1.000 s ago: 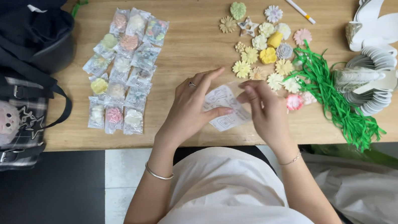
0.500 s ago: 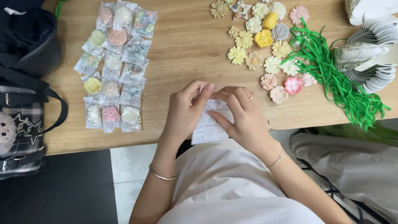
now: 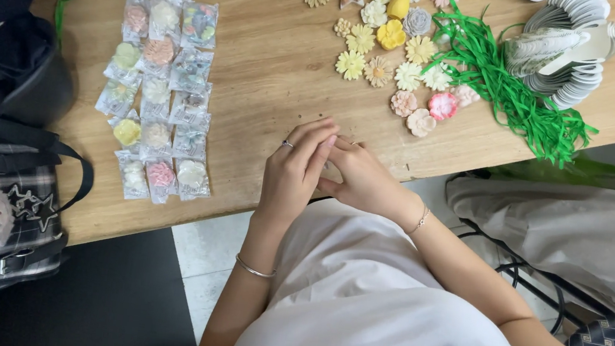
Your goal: Packaging small decorative flower-shaped objects into plastic bags and adding labels.
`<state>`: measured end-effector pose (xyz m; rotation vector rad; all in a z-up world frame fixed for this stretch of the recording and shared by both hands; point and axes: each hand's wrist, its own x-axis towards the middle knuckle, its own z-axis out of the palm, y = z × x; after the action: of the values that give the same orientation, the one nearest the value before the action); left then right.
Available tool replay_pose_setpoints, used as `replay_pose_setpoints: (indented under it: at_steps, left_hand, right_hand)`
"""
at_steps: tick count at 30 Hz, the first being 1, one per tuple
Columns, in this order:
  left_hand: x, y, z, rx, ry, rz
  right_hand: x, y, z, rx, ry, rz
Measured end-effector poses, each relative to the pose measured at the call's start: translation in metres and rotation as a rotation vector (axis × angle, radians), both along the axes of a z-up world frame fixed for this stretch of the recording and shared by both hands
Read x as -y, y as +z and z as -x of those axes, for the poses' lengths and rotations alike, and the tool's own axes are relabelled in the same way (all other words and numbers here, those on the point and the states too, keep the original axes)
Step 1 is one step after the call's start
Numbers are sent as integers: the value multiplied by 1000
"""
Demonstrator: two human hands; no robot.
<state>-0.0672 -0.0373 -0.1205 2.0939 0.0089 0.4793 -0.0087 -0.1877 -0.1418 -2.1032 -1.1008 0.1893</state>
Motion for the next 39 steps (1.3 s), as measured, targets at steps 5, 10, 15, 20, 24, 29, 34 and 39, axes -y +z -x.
replay_pose_setpoints:
  at_steps: [5,10,15,20,24,29,34,39]
  left_hand:
    - [2,-4,7,19,-102,50]
    - [-16,-2,8,-200,-212,270]
    - [-48,-17,8,-468,-489,34]
    - [-59,-33,12,-621,-634,182]
    - [-56,-39,14,-670,-566,192]
    - [-65,-55,20,-664,-362,161]
    - [-76,-51,23,-637,-254,123]
    - [-78,-50,30,-768,-128,77]
  right_hand:
    - [10,-34,-3,-282,26,146]
    - [7,-20,-1,-229,-2,270]
    - [6,12,-3,-350,315,389]
    - [13,17,-16,-358,456,69]
    - [16,22,-41,-583,498,471]
    - [13,-5,-118,-787,204,-84]
    - [-21,-96,-223,-579,-268,-61]
    - [-66,-160,-297,-154,-218,341]
